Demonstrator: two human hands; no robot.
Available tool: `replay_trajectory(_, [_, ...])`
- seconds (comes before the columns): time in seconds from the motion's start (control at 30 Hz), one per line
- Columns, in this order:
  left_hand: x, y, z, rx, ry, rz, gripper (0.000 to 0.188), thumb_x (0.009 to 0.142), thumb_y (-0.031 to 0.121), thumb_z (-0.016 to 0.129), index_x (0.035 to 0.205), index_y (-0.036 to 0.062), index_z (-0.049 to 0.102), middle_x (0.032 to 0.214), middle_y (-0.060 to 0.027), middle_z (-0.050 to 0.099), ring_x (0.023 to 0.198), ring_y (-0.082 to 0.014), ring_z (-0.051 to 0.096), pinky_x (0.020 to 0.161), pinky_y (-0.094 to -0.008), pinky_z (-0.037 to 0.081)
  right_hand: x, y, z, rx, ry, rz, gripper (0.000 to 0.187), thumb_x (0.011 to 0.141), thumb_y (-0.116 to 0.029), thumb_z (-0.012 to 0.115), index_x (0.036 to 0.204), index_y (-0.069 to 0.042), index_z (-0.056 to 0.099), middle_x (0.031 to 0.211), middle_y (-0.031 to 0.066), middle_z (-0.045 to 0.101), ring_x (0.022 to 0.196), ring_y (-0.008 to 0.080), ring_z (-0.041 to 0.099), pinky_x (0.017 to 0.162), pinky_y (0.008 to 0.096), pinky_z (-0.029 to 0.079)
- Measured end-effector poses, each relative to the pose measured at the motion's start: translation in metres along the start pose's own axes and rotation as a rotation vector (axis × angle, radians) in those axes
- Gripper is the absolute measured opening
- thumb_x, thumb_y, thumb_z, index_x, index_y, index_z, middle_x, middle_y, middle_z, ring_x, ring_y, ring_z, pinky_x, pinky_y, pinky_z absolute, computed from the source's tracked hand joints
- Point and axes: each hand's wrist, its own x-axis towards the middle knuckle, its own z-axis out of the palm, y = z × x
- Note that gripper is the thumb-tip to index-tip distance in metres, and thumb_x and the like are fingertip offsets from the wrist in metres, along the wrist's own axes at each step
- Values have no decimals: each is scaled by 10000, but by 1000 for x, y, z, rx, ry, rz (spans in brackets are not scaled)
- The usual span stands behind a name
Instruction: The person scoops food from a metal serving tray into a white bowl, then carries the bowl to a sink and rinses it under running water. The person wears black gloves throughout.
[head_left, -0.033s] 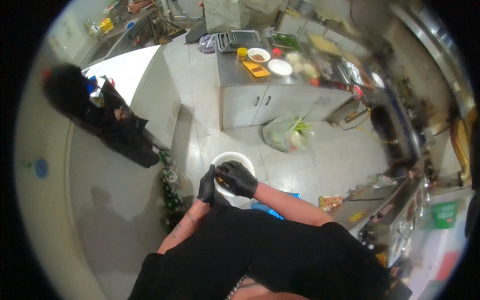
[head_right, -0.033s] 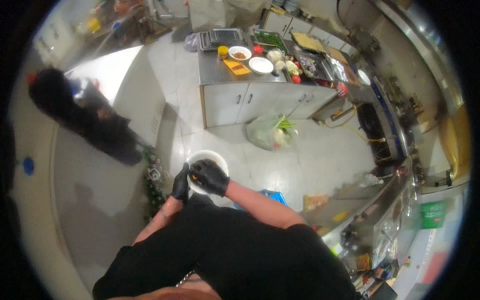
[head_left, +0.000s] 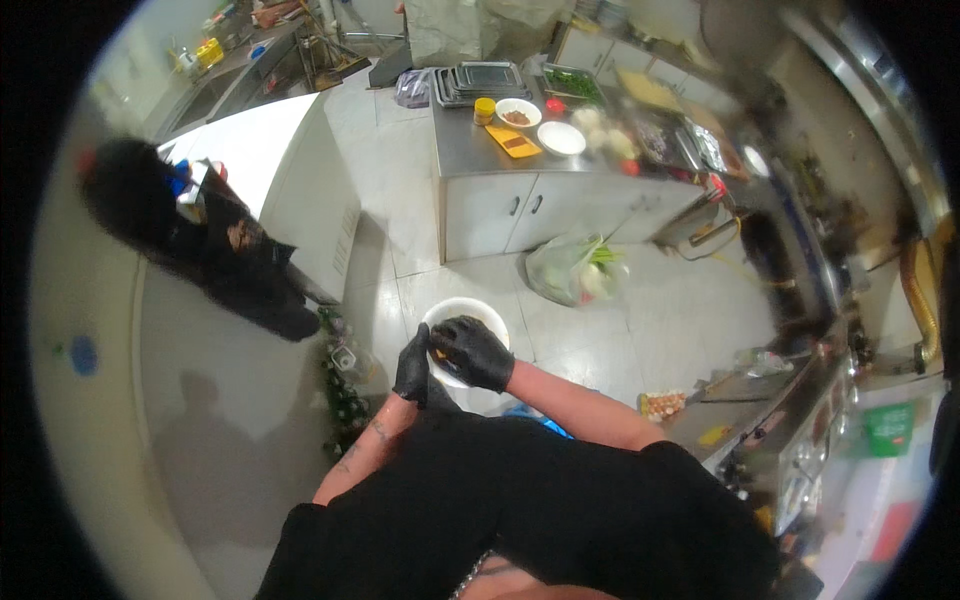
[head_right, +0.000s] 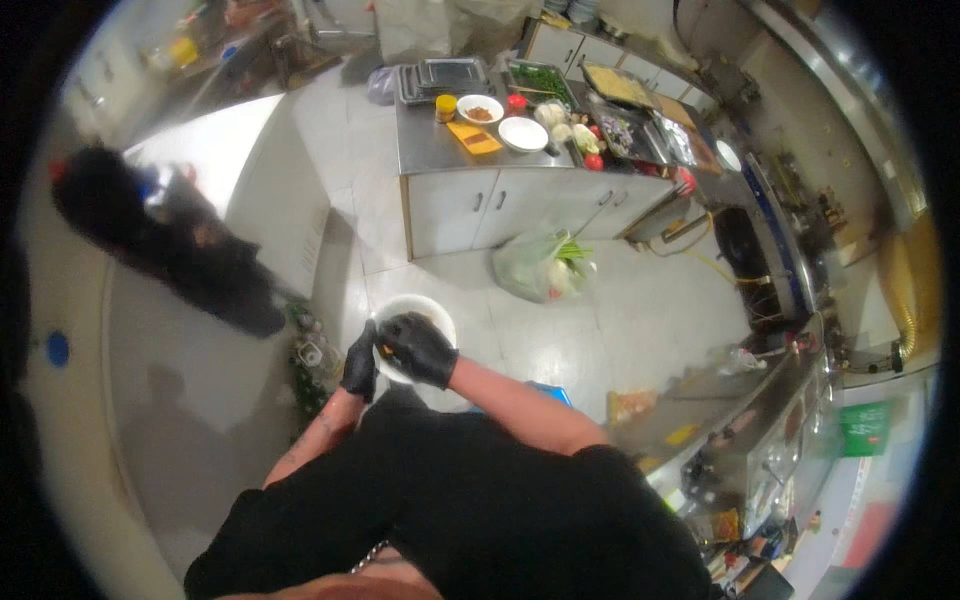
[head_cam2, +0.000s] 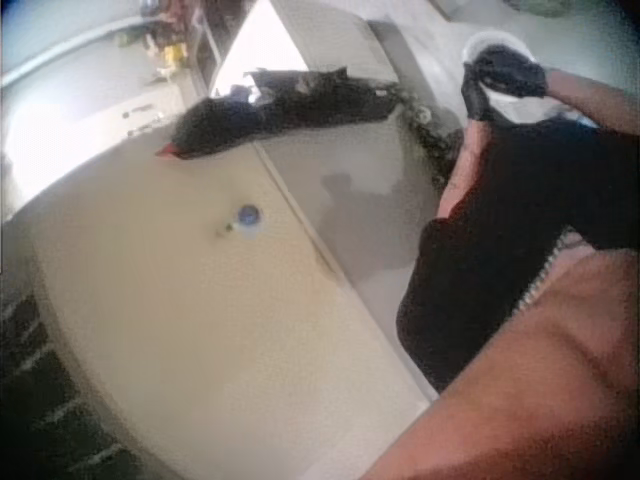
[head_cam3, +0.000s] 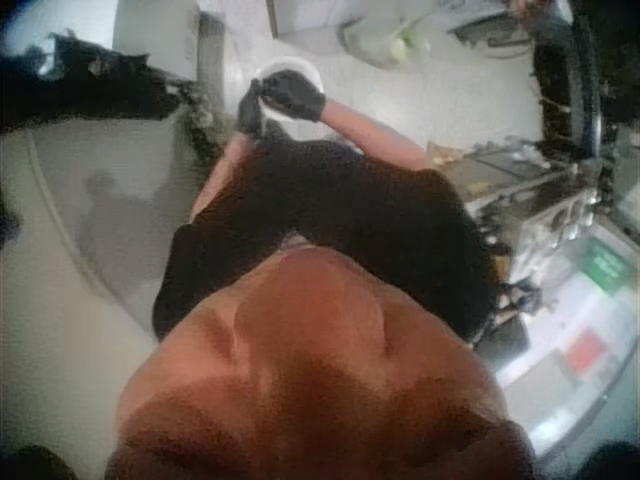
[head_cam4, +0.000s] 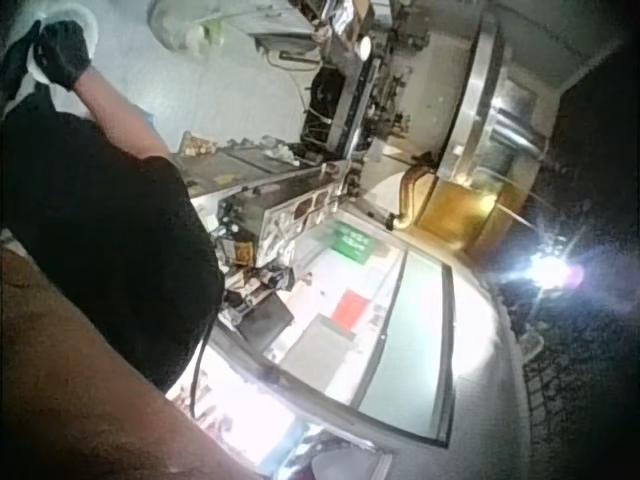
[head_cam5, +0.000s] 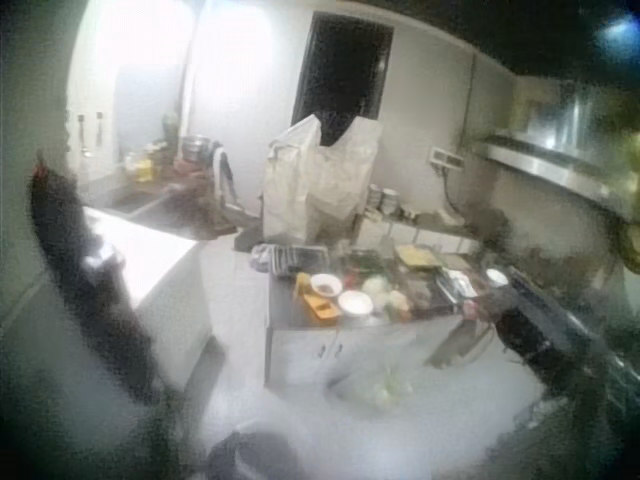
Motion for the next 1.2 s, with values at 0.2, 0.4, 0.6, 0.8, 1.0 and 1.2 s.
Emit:
replay_trajectory(0.2, [136, 134, 36, 2, -79, 35, 524, 1103, 455, 622, 1320, -14, 704, 1270, -83, 718, 1169, -185, 630, 1053, -328, 480, 140, 93, -27, -97, 25, -28, 192, 875, -155, 730, 1050, -80, 714, 1024, 152, 715, 984, 388, 667, 885, 534, 500])
replay_trajectory(0.4, [271, 220, 96, 141, -65, 156, 529, 1129, 376, 592, 1435, -53, 638, 1363, -101, 690, 1227, -187, 623, 1088, -334, 493, 243, 227, -54, -96, 29, -29, 73, 882, -180, 690, 889, -123, 734, 960, 104, 725, 958, 357, 674, 906, 540, 494])
replay_trajectory(0.6, [455, 259, 158, 160, -114, 134, 508, 1111, 364, 619, 1423, -35, 657, 1368, -125, 698, 1241, -194, 624, 1104, -348, 475, 316, 397, -97, -155, 64, -72, 91, 838, -211, 711, 875, -136, 746, 961, 110, 719, 967, 351, 675, 910, 529, 502])
replay_trajectory(0.8, [600, 294, 247, 588, -117, 267, 470, 1116, 340, 612, 1397, -34, 654, 1239, -108, 733, 1097, -182, 683, 956, -339, 556, 364, 547, -148, -185, 140, -41, 130, 867, -214, 682, 846, -106, 750, 880, 130, 721, 875, 373, 684, 834, 523, 527])
replay_trajectory(1.0, [690, 289, 297, 994, -202, 514, 398, 1121, 306, 583, 1376, 17, 680, 1236, -171, 753, 1043, -273, 727, 916, -378, 568, 377, 643, -166, -226, 149, 107, 169, 878, -209, 667, 813, -82, 757, 872, 168, 742, 818, 372, 710, 778, 517, 542])
replay_trajectory(1.2, [744, 273, 330, 1347, -130, 637, 436, 1109, 375, 572, 1350, 32, 693, 1231, -227, 745, 1112, -381, 731, 974, -450, 552, 347, 705, -164, -276, -41, 282, 192, 922, -211, 640, 879, -71, 764, 909, 184, 747, 857, 374, 719, 786, 516, 549])
